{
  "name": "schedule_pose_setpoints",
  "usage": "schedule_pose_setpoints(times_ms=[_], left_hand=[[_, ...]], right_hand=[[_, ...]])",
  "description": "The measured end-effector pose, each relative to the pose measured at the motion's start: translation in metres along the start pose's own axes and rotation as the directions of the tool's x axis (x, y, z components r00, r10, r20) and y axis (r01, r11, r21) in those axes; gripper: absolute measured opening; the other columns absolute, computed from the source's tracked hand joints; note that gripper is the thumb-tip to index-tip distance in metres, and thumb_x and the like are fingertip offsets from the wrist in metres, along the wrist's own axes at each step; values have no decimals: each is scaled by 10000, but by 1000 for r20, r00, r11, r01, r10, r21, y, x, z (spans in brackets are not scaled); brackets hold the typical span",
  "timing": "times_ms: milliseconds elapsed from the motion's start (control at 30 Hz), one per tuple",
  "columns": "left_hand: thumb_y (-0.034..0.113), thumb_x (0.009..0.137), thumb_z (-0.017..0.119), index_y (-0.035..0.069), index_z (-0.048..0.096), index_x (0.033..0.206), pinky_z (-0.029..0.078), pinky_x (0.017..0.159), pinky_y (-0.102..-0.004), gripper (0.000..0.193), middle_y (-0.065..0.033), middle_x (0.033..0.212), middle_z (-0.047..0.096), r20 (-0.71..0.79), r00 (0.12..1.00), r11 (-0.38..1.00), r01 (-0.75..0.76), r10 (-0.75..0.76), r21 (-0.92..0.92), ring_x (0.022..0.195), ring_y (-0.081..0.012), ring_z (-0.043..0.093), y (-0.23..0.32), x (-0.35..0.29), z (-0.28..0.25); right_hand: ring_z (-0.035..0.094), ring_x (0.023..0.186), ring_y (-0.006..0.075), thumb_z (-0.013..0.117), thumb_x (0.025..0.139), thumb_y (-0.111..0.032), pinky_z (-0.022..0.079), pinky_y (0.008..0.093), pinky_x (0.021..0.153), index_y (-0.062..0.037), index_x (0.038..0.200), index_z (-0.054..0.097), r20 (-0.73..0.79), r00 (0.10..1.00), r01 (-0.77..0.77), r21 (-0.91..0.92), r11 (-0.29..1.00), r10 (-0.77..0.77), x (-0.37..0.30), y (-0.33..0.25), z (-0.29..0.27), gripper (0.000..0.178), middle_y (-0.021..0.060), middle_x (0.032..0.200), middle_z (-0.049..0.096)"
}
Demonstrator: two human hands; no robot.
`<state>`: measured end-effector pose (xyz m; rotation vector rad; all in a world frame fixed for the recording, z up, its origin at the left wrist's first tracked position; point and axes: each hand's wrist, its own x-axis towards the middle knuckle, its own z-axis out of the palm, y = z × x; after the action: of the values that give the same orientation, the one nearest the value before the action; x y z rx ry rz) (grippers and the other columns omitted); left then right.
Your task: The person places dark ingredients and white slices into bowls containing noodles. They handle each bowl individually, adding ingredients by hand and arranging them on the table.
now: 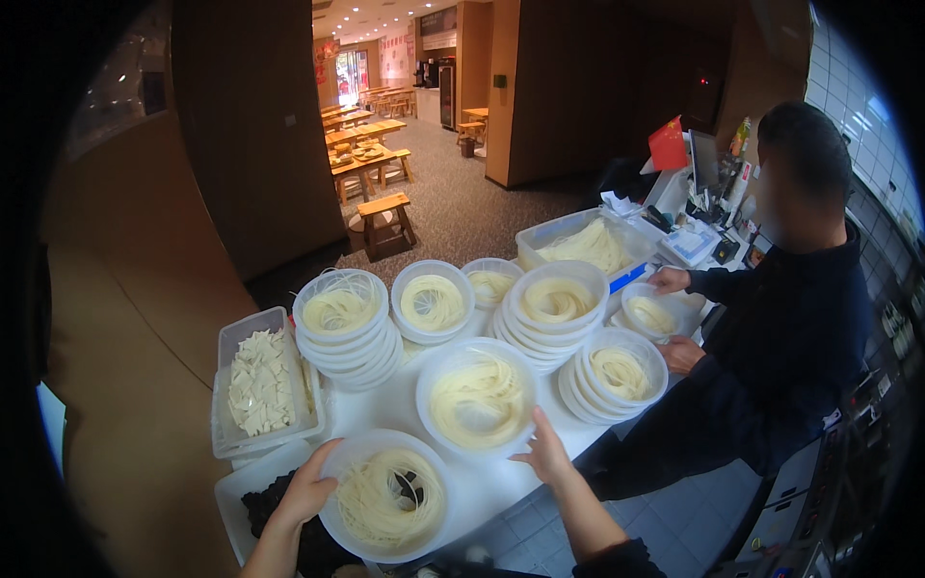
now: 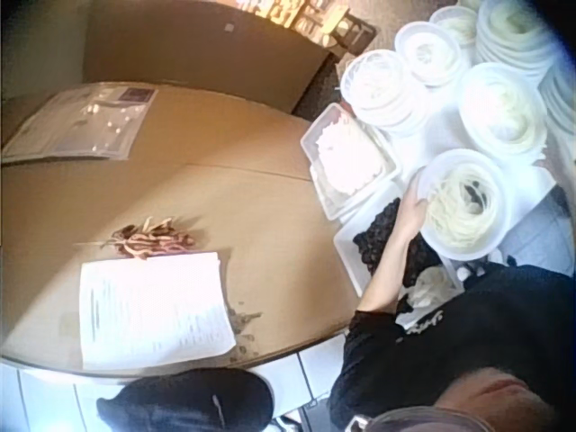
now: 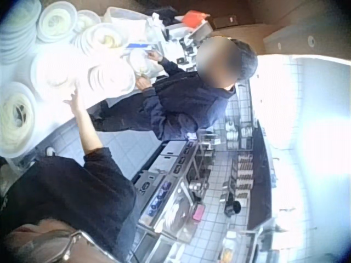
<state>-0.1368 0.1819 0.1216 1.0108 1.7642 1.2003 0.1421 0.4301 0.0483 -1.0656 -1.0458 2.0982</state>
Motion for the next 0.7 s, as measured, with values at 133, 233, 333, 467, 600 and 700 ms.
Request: schedule_pose_setpoints(times_ms=[133,233,333,467,600,700], left_hand=[[-130,685,406,19,382,1323,332,978,-278,656,-131,1242,478,-36,999,997,-36,33,-68,1167,-201,446,-6,-3,3],[-126,680,402,13,379,1324,335,975,-279,659,-133,1242,479,-55,998,995,2,-8,-105,1163,-202,449,-6,-4,5],[-114,680,410,17,376,1330,340,968,-276,664,-130,1253,472,-70,998,994,-6,-2,-111,1158,-200,452,-5,-3,8],[3,804,454,32,378,1337,327,983,-276,540,-123,1286,456,-84,996,972,-16,-4,-235,1175,-197,440,-17,-6,11],[283,942,382,25,368,1343,266,1031,-302,477,-115,1339,417,-227,969,886,-23,-93,-464,1234,-204,381,-50,-7,10],[426,961,288,-3,345,1348,189,1076,-315,581,-119,1395,356,-205,970,853,6,-132,-521,1298,-223,303,-78,-10,18]], right_hand=[[221,1291,384,503,798,-609,345,599,923,-139,1422,163,-3,1000,-9,54,999,9,28,11,44,852,186,1424,197],[198,1299,382,543,777,-599,329,602,943,-129,1419,165,34,999,-23,121,992,19,43,17,79,881,192,1427,168],[80,1336,377,550,774,-591,287,608,967,-120,1420,107,79,997,-19,159,987,6,51,23,109,914,157,1461,81],[43,1359,370,513,781,-625,215,603,1006,-112,1429,82,38,996,-87,114,990,83,43,27,112,932,152,1481,80],[244,1307,334,447,823,-629,237,503,1042,-78,1425,152,142,985,-90,-28,996,93,24,36,86,868,191,1430,220],[364,1251,246,396,909,-509,292,350,1037,-11,1367,293,339,941,4,-7,1000,-1,4,56,77,685,163,1366,362]])
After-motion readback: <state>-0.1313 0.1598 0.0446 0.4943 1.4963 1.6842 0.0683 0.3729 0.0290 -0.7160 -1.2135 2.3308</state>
